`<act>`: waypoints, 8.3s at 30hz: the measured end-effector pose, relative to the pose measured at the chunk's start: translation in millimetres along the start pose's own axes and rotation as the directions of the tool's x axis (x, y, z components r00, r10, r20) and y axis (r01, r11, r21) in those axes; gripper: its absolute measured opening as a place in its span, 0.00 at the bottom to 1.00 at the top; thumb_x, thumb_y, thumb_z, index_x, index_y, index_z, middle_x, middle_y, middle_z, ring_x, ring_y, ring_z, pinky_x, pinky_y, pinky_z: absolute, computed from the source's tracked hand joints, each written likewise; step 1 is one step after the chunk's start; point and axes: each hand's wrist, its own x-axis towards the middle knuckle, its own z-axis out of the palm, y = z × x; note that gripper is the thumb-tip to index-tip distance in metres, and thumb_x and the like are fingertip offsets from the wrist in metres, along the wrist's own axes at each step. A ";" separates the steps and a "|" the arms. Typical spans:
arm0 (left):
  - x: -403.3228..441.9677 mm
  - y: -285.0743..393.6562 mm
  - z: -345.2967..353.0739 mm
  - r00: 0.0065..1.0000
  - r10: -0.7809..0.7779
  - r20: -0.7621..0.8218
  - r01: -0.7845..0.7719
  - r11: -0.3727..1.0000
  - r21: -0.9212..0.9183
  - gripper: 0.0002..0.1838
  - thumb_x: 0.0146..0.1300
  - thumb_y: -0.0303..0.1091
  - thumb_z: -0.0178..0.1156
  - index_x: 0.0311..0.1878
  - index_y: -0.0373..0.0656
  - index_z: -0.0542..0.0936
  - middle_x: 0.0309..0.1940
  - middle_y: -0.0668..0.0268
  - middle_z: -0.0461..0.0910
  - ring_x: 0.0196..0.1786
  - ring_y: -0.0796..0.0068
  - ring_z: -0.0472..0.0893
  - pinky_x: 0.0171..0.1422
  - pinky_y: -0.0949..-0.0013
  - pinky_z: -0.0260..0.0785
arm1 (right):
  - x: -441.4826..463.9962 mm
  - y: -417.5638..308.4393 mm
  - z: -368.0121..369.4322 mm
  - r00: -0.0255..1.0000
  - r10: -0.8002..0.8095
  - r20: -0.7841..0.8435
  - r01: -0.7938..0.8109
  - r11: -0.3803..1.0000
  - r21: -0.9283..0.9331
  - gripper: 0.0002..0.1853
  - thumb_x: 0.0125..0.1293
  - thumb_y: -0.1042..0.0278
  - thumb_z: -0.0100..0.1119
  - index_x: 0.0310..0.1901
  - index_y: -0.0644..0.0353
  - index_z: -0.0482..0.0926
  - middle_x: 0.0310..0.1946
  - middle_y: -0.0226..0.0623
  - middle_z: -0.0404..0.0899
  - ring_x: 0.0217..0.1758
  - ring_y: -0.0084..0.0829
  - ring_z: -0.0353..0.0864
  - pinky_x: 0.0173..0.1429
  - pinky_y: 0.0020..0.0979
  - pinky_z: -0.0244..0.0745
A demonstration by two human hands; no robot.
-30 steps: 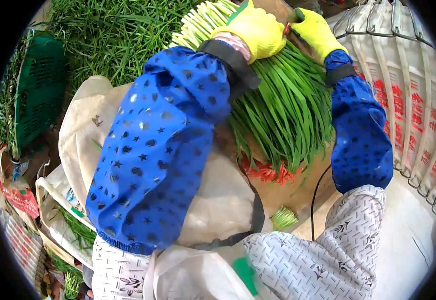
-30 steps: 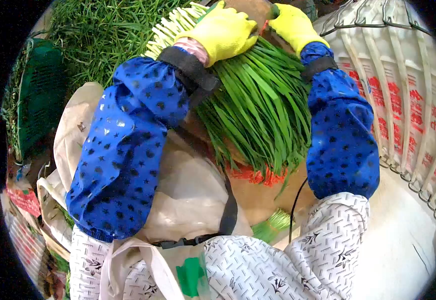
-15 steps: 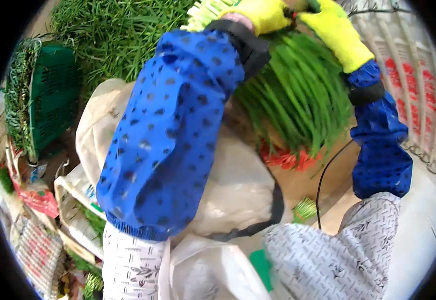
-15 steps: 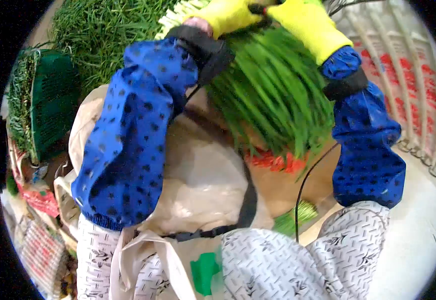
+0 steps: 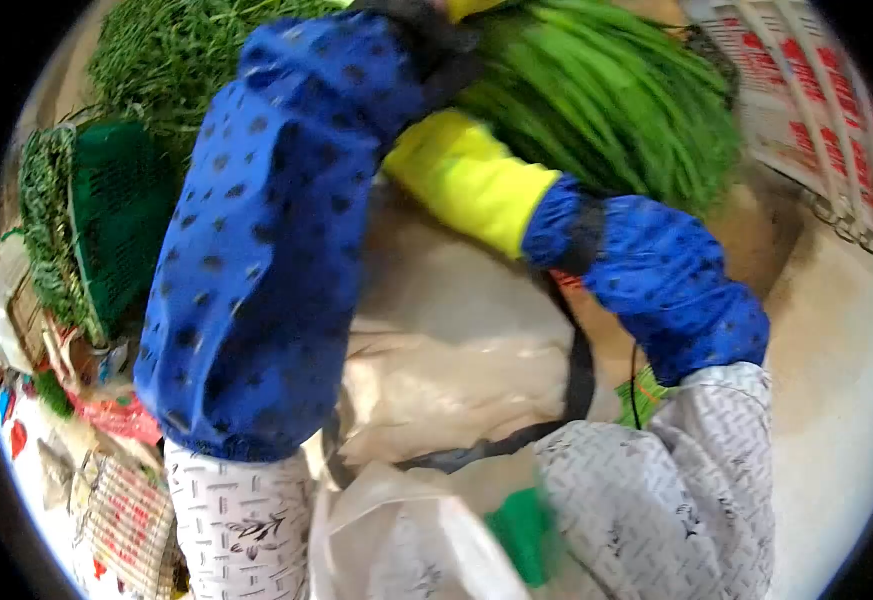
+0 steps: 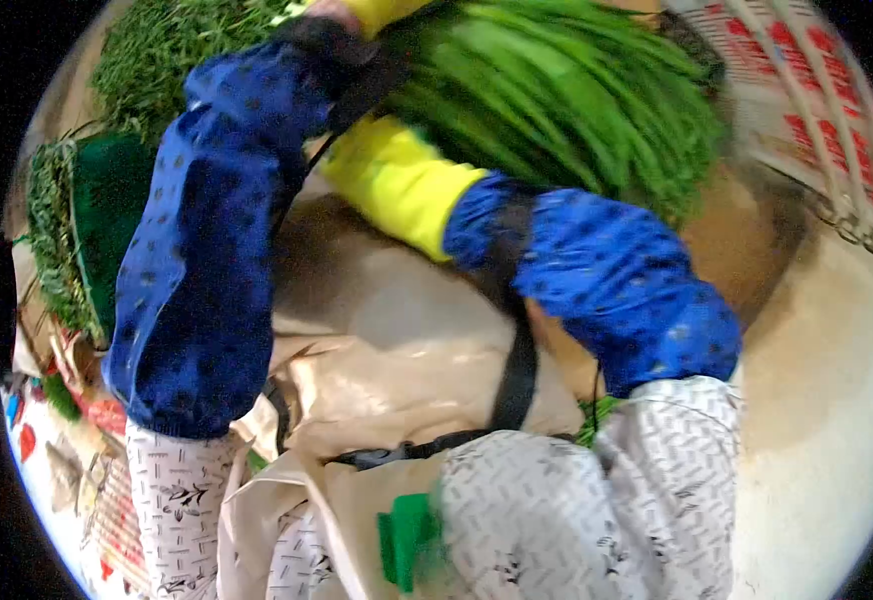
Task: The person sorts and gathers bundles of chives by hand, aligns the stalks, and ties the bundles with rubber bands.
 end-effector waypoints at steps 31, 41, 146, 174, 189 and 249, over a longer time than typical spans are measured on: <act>-49.2 13.6 -17.3 0.985 -0.171 0.004 0.170 0.972 -0.161 0.14 0.58 0.41 0.60 0.42 0.42 0.83 0.35 0.51 0.82 0.40 0.52 0.81 0.46 0.58 0.71 | -37.2 3.8 -23.1 0.860 0.503 -0.082 -0.266 0.581 0.770 0.09 0.57 0.73 0.57 0.40 0.65 0.77 0.30 0.38 0.76 0.33 0.31 0.74 0.40 0.31 0.70; -42.3 11.1 -16.3 0.946 -0.317 0.068 0.324 0.923 -0.207 0.15 0.59 0.36 0.64 0.48 0.41 0.82 0.37 0.59 0.85 0.39 0.73 0.82 0.49 0.69 0.71 | -19.2 -17.6 -60.9 0.703 0.711 0.002 -0.114 0.110 0.987 0.28 0.57 0.83 0.59 0.62 0.64 0.69 0.31 0.34 0.77 0.27 0.21 0.74 0.33 0.22 0.72; -57.8 -0.3 -11.6 0.975 -0.222 -0.006 0.216 0.952 -0.215 0.15 0.58 0.43 0.60 0.34 0.39 0.83 0.28 0.48 0.80 0.34 0.49 0.80 0.40 0.58 0.70 | -73.0 -17.5 -39.0 0.990 -0.006 0.140 -0.002 0.999 0.054 0.16 0.49 0.69 0.60 0.44 0.50 0.81 0.30 0.36 0.74 0.30 0.39 0.77 0.33 0.40 0.72; -55.2 4.4 -2.7 0.900 -0.424 -0.106 0.415 0.905 -0.095 0.13 0.54 0.41 0.64 0.39 0.44 0.85 0.33 0.53 0.83 0.38 0.53 0.82 0.46 0.59 0.73 | 29.6 61.7 -81.4 0.685 0.728 0.033 -0.535 0.471 0.702 0.37 0.52 0.82 0.60 0.67 0.62 0.63 0.26 0.29 0.74 0.26 0.19 0.72 0.31 0.23 0.70; -61.0 9.0 -2.1 0.895 -0.416 -0.163 0.411 0.909 -0.061 0.13 0.53 0.40 0.64 0.38 0.44 0.85 0.33 0.53 0.83 0.40 0.52 0.81 0.46 0.56 0.72 | 29.0 61.9 -78.2 0.667 0.741 0.076 -0.544 0.415 0.729 0.43 0.53 0.81 0.60 0.72 0.62 0.54 0.28 0.34 0.77 0.25 0.21 0.74 0.27 0.24 0.70; -141.5 100.6 -48.8 0.847 -0.026 -0.531 0.129 0.979 0.158 0.10 0.42 0.29 0.63 0.31 0.42 0.77 0.36 0.57 0.74 0.44 0.51 0.73 0.50 0.53 0.64 | 3.3 -3.0 -20.2 0.690 0.614 -0.382 -0.187 0.662 0.726 0.25 0.64 0.80 0.55 0.64 0.60 0.69 0.56 0.39 0.76 0.57 0.27 0.74 0.63 0.28 0.67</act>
